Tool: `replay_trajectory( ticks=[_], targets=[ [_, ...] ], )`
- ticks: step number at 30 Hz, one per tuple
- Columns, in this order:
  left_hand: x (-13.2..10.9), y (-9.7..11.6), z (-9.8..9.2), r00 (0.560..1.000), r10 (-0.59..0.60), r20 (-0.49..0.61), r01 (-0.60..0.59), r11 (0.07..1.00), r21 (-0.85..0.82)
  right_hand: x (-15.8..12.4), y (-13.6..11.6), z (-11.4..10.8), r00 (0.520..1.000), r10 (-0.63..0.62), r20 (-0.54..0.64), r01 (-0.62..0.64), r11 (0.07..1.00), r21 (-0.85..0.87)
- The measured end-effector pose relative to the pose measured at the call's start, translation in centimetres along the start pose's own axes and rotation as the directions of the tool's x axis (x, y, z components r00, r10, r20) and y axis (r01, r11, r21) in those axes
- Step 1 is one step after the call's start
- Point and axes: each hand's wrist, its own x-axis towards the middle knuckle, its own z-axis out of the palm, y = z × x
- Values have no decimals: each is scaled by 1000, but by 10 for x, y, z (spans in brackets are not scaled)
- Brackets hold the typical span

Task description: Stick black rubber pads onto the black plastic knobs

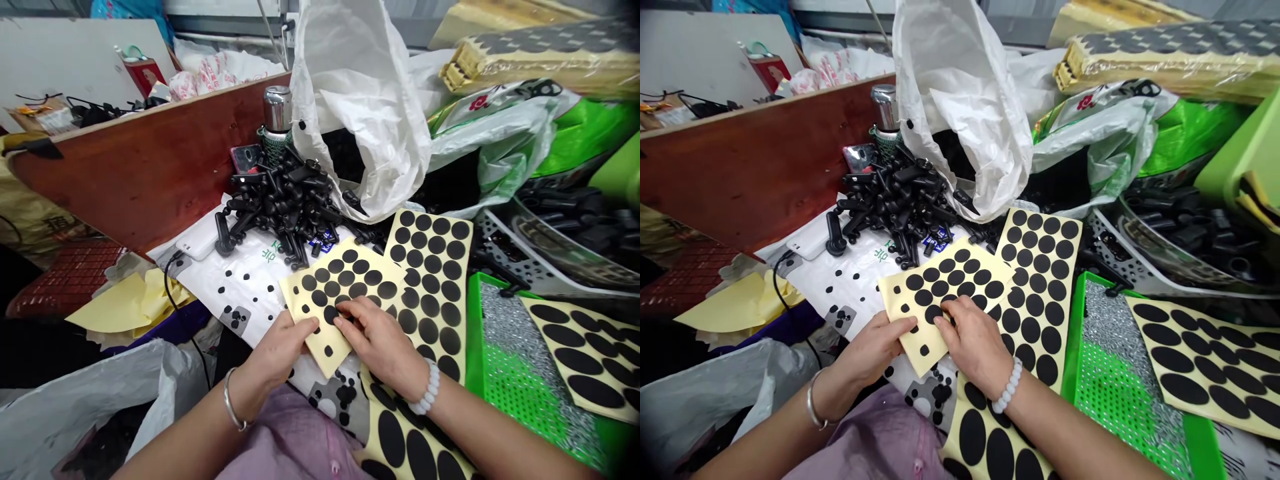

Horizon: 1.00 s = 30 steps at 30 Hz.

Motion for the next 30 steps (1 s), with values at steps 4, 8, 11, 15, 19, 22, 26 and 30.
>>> replay_trajectory(
  ticks=[4,8,11,15,19,22,26,30],
  targets=[
    [-6,-12,8,999,43,11,-40,976,-216,-2,1,0,997,44,-66,-43,999,27],
    [-10,-22,12,997,67,48,-53,967,-250,-5,1,-2,990,79,-113,-67,992,104],
    [-12,-26,14,995,81,65,-67,977,-201,-6,2,-5,982,91,-166,-59,980,189],
    [-15,-29,13,993,92,80,-77,982,-171,-7,4,-6,979,72,-191,-43,988,149],
    [-15,-31,13,994,88,63,-76,981,-177,-8,2,-1,973,-24,-228,25,1000,0],
    [-16,-31,13,995,88,43,-80,984,-162,-10,-4,2,957,-148,-250,114,983,-144],
    [-17,-31,14,996,89,31,-82,979,-186,-18,-8,4,930,-287,-229,221,936,-275],
    [-16,-33,14,994,107,29,-95,956,-276,-30,-8,7,882,-452,-136,370,841,-395]
  ],
)
